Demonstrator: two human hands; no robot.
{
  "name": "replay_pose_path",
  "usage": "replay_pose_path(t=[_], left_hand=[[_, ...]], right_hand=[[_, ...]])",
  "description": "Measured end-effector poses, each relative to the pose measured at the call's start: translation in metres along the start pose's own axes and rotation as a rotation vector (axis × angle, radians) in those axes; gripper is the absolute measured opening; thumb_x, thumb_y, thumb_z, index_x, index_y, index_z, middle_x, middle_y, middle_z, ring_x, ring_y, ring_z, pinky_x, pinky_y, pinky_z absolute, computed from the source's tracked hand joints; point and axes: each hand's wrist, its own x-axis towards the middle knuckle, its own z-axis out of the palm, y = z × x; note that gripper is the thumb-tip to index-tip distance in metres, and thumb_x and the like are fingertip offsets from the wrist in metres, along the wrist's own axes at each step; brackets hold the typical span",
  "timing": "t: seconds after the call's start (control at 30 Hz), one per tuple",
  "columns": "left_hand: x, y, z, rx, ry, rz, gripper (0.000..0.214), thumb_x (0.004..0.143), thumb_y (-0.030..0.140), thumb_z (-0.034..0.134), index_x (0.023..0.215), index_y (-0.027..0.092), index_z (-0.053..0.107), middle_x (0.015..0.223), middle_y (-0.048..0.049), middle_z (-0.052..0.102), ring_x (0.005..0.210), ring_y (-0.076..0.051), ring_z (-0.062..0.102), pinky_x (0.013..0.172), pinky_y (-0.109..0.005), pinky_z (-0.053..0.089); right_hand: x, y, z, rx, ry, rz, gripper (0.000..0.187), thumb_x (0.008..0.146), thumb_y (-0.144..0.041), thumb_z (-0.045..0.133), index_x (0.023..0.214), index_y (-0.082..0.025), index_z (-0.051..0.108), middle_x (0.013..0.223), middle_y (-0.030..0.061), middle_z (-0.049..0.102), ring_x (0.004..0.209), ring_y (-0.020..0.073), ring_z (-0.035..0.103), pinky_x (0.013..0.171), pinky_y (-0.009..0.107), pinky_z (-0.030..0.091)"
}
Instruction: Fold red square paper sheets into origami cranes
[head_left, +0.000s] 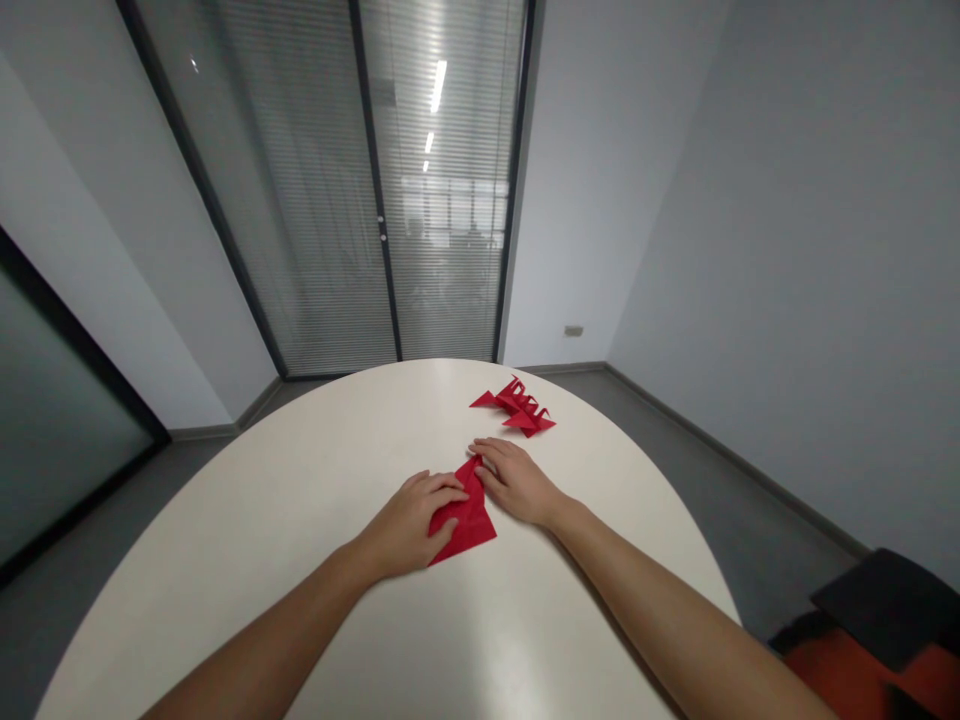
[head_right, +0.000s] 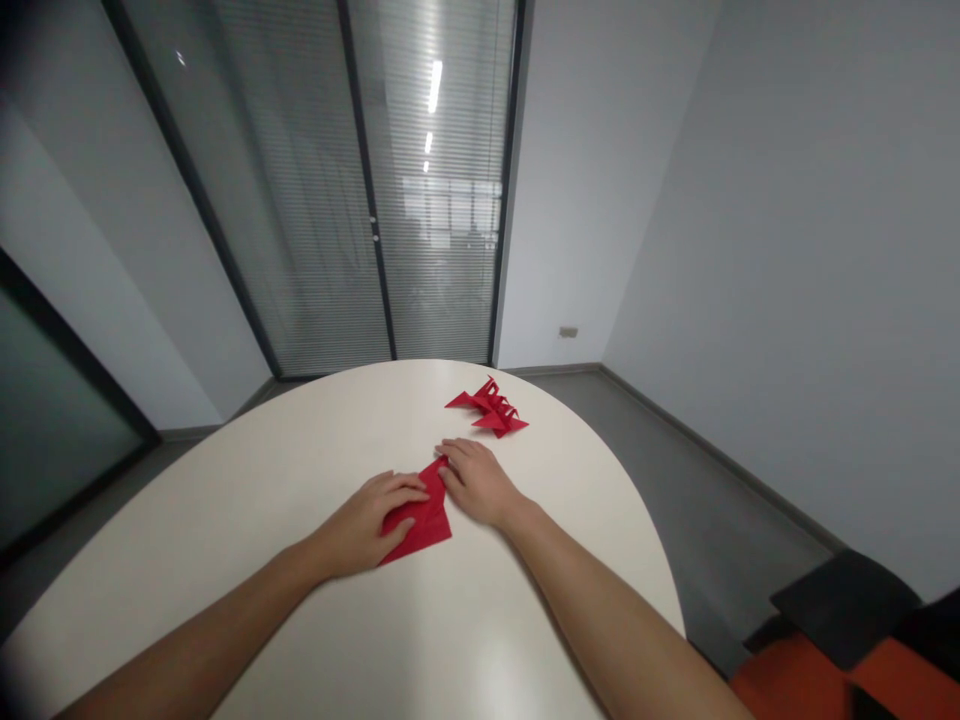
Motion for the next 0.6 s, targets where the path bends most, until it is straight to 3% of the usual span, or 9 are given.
replay_pose_path(t=[0.13, 0.3, 0.37, 0.5, 0.6], left_hand=[[0.000, 0.004, -0.004, 0.005, -0.069, 0.050, 0.038, 0.088, 0.018, 0.058, 0.124, 0.027, 0.066, 0.134, -0.0063, 0.064, 0.126, -0.025, 0.056, 0.119, -0.053, 0.031], [0.000, 0.006, -0.009, 0.017, -0.099, 0.066, 0.036, 0.089, 0.022, 0.060, 0.124, 0.027, 0.068, 0.135, -0.0070, 0.062, 0.126, -0.026, 0.056, 0.119, -0.054, 0.030], [-0.001, 0.006, -0.010, 0.017, -0.102, 0.067, 0.035, 0.089, 0.022, 0.059, 0.123, 0.027, 0.068, 0.135, -0.0068, 0.061, 0.127, -0.025, 0.056, 0.119, -0.053, 0.029], [-0.001, 0.005, -0.009, 0.023, -0.087, 0.088, 0.035, 0.091, 0.023, 0.058, 0.125, 0.028, 0.067, 0.136, -0.0062, 0.062, 0.127, -0.024, 0.056, 0.120, -0.053, 0.029], [0.001, 0.004, -0.005, 0.059, -0.045, 0.089, 0.034, 0.090, 0.021, 0.060, 0.122, 0.028, 0.068, 0.132, -0.0058, 0.065, 0.125, -0.025, 0.057, 0.117, -0.052, 0.033]], right_hand=[[0.001, 0.001, 0.000, -0.037, 0.001, 0.036, 0.028, 0.098, -0.023, 0.050, 0.116, -0.018, 0.070, 0.127, 0.0137, 0.067, 0.122, 0.0279, 0.059, 0.106, 0.047, 0.044], [0.005, 0.005, 0.000, -0.049, 0.070, 0.207, 0.019, 0.091, -0.014, 0.057, 0.101, -0.017, 0.072, 0.108, 0.0106, 0.072, 0.109, 0.0248, 0.063, 0.098, 0.038, 0.049], [0.006, 0.003, -0.002, -0.040, 0.083, 0.212, 0.019, 0.092, -0.013, 0.056, 0.100, -0.017, 0.072, 0.105, 0.0102, 0.072, 0.108, 0.0241, 0.063, 0.099, 0.038, 0.048], [0.004, -0.011, -0.009, 0.017, 0.047, 0.063, 0.028, 0.101, -0.026, 0.048, 0.118, -0.018, 0.069, 0.128, 0.0120, 0.068, 0.121, 0.0245, 0.059, 0.108, 0.042, 0.043], [0.001, -0.026, -0.011, 0.046, -0.188, -0.106, 0.042, 0.105, -0.037, 0.040, 0.141, -0.022, 0.055, 0.149, 0.0108, 0.052, 0.140, 0.0256, 0.044, 0.119, 0.049, 0.030]])
